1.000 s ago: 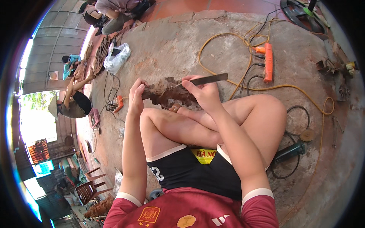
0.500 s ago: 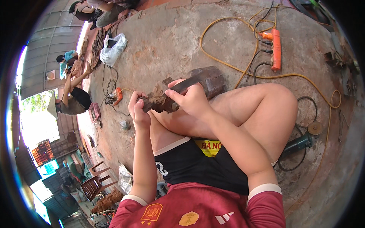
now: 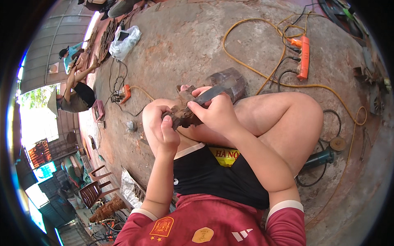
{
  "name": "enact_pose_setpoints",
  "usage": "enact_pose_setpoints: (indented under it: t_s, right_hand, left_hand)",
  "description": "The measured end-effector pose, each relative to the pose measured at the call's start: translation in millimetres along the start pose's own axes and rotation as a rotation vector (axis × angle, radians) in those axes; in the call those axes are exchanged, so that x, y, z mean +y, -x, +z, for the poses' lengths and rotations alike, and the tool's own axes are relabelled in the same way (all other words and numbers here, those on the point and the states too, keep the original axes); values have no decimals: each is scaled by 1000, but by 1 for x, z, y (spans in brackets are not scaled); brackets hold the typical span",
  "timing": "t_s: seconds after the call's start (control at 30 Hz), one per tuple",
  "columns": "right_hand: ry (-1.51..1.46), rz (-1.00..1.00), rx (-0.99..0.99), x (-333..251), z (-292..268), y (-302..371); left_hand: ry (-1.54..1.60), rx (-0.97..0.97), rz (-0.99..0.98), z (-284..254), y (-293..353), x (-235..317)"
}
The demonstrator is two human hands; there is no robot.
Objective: The person sits on the floor and carves a piece of wood using a knife held in the right hand. They rotate the wood to work on different sides, carefully shaping the material with precise strokes.
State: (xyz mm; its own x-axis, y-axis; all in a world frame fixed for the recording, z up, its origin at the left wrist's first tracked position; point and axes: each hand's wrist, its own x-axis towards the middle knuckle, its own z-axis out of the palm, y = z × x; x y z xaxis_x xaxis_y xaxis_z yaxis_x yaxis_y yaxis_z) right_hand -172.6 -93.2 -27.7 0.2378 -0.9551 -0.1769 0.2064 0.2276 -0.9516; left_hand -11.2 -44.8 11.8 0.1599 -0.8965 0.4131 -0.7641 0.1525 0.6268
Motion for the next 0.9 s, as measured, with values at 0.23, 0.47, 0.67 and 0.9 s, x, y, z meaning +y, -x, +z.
enact_pose_setpoints:
  t_s: [0.23, 0.47, 0.67, 0.9]
  right_hand:
    - [96, -166, 90, 0, 4, 2]
    - [262, -277, 196, -15, -17, -6]
    - [196, -62, 10, -16, -13, -5]
    - [178, -128, -17, -11, -15, -4]
  left_hand:
    - [126, -77, -72, -2, 1, 8]
    - [117, -53, 4, 2, -1, 10]
    - [120, -35, 56, 6, -6, 11]
    - [117, -24, 64, 5, -7, 10]
